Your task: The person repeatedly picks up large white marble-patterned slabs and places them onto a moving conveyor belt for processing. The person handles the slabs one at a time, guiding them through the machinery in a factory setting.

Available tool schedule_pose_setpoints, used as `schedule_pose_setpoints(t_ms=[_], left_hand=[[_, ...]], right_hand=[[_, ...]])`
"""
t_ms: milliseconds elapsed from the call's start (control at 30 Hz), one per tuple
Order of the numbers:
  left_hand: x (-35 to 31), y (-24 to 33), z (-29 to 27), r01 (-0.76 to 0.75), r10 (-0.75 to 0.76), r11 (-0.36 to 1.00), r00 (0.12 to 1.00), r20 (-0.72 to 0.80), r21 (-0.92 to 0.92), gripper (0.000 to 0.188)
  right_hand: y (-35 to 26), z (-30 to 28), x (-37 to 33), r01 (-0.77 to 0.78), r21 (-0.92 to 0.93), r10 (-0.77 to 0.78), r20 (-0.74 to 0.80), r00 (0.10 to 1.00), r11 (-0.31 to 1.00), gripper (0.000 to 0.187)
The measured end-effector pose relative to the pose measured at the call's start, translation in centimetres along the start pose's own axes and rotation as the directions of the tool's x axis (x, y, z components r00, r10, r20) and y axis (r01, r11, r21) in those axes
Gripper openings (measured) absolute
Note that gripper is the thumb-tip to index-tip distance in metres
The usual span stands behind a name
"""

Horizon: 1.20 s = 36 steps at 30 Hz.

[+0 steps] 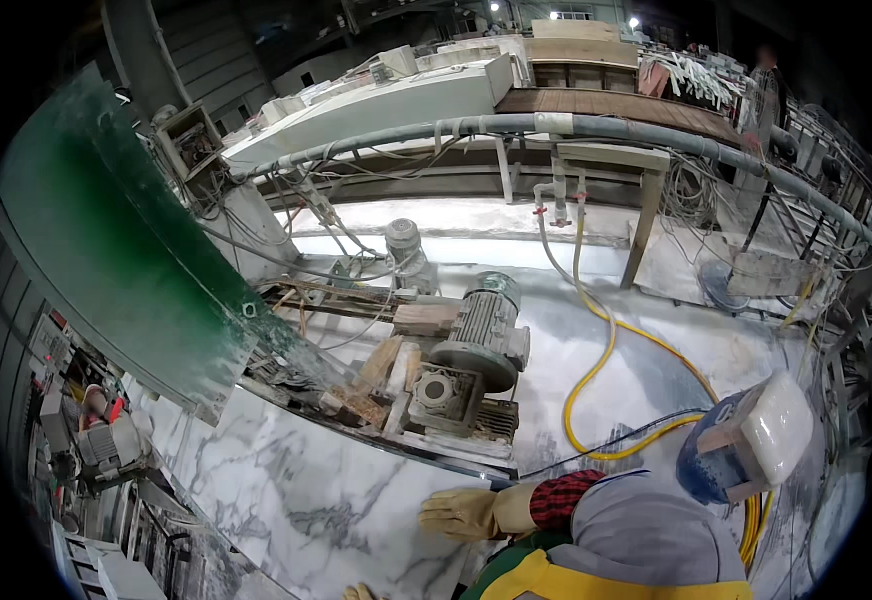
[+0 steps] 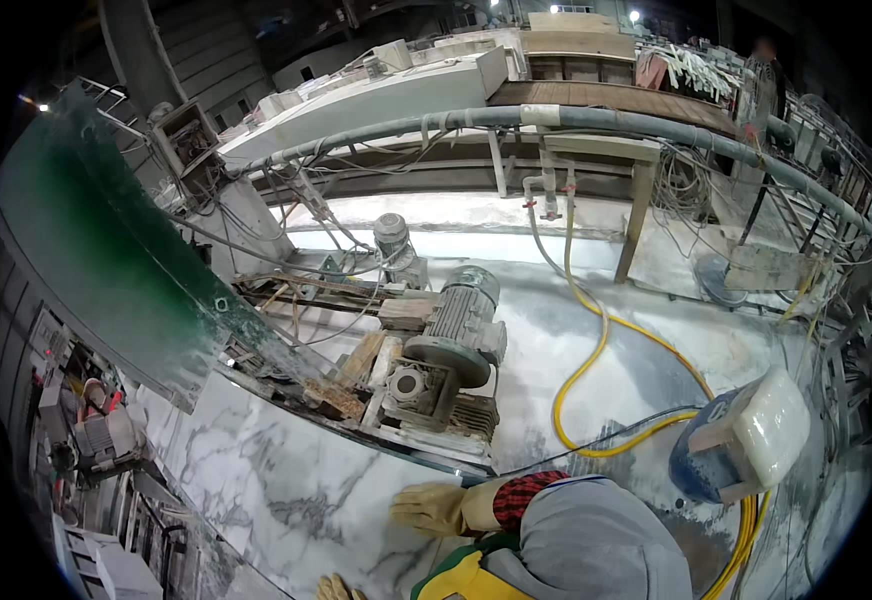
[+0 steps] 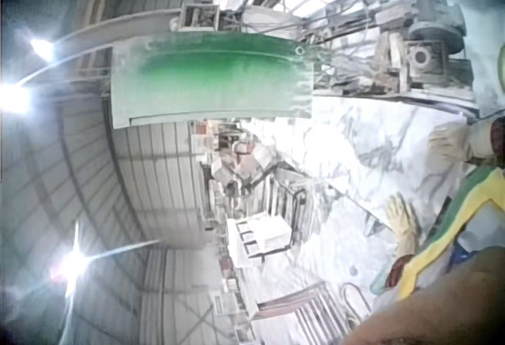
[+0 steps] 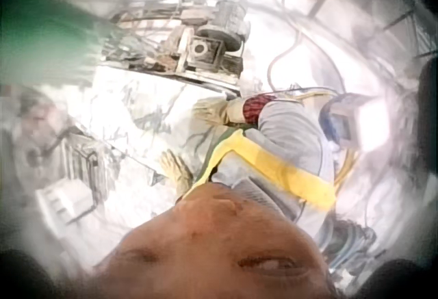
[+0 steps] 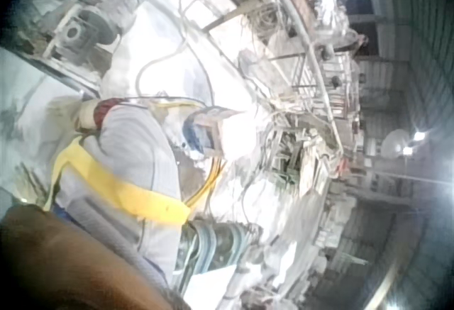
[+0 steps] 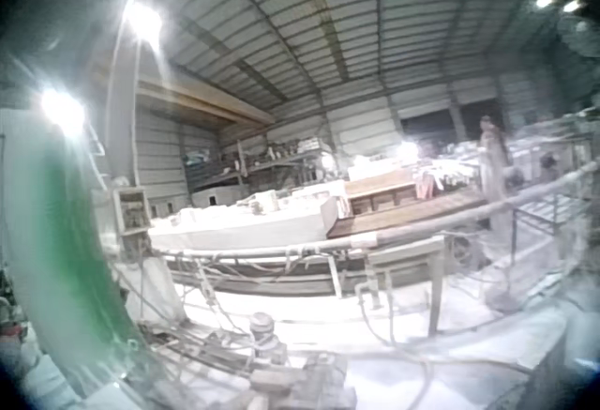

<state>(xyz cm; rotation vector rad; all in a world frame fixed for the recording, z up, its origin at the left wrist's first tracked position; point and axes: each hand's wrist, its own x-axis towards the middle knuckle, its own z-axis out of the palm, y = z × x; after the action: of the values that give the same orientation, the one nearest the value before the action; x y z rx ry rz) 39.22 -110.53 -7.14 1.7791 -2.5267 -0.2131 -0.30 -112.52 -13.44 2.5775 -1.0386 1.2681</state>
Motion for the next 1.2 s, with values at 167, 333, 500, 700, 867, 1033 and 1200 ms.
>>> schedule_pose_setpoints(t_ms=[167, 333, 500, 700, 867, 1033, 1200], left_hand=[[0.1, -1.1, 0.9, 0.004, -0.004, 1.0, 1.0, -0.018, 0.001, 0.061], [0.5, -0.4, -0.1, 0.041, -0.041, 0.999, 0.999, 0.032, -0.006, 0.061], [0.5, -1.1, 0.5, 0.039, -0.039, 0.999, 0.999, 0.018, -0.013, 0.062], [1.2, -1.1, 0.0, -0.004, 0.004, 1.0, 1.0, 0.011, -0.015, 0.063], [1.3, -2.0, 0.0, -0.02, 0.02, 1.0, 1.0, -0.007, 0.004, 0.063], [1.8, -1.6, 0.2, -0.007, 0.007, 0.999, 1.0, 0.013, -0.037, 0.063], [1.4, -0.9, -1.2, 0.011, -0.013, 0.996, 1.0, -0.019, -0.086, 0.06]], right_hand=[[0.0, 0.8, 0.2, -0.008, -0.036, 0.01, 0.049, 0.999, 0.999, 0.052], [0.6, 1.5, 0.0, 0.005, -0.02, -0.005, 0.013, 1.0, 1.0, 0.054], [1.2, 1.7, 0.5, -0.049, 0.061, 0.043, 0.102, 0.994, 0.997, 0.054], [3.3, 3.6, 2.1, 0.065, -0.012, -0.061, 0.237, 0.97, 0.998, 0.065], [2.9, 3.9, 4.8, -0.057, 0.079, 0.026, 0.355, 0.934, 0.995, 0.069], [3.0, 2.2, 5.0, -0.1, 0.108, 0.054, 0.364, 0.93, 0.989, 0.06], [3.5, 4.7, 4.4, -0.043, 0.076, 0.026, 0.212, 0.977, 0.996, 0.056]])
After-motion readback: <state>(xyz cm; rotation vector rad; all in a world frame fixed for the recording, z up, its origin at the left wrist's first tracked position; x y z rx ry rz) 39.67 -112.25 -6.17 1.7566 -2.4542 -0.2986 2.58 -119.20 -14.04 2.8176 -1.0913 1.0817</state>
